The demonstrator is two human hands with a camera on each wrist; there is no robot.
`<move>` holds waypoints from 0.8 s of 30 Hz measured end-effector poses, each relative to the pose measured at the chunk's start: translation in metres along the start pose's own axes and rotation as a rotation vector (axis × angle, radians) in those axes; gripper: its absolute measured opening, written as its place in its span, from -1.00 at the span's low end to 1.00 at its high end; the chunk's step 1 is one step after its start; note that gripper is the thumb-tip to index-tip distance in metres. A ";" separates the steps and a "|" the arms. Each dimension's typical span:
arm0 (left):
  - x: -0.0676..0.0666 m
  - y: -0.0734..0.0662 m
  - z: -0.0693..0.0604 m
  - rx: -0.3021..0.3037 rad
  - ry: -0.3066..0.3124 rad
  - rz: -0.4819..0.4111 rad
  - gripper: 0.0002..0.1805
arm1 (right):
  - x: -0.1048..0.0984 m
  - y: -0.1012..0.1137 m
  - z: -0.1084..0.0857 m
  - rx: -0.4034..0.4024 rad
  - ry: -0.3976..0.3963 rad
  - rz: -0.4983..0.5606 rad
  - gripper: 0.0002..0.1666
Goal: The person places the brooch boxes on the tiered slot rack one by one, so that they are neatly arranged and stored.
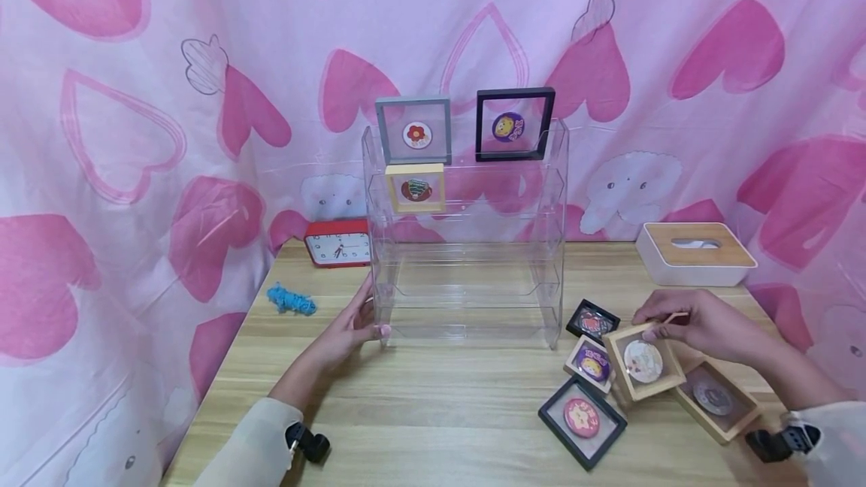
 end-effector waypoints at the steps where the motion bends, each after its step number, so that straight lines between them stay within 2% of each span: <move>1: 0.000 0.000 0.000 0.001 -0.002 0.000 0.19 | -0.003 0.003 0.003 0.003 -0.017 -0.014 -0.49; 9: 0.000 -0.001 0.002 0.063 0.025 0.008 0.23 | -0.023 0.027 0.026 -0.046 -0.154 -0.081 -0.39; 18: 0.001 -0.002 0.000 0.067 0.031 -0.007 0.20 | -0.049 0.051 0.061 -0.091 -0.391 -0.096 -0.33; 24: 0.000 -0.001 0.000 0.061 0.026 -0.003 0.19 | -0.065 0.071 0.088 -0.052 -0.486 -0.085 -0.41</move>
Point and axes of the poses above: each hand's wrist, its own z-axis towards the middle knuckle, its own x-axis out of the palm, y = z × x, the point moved 6 cm from there along z, towards the middle knuckle
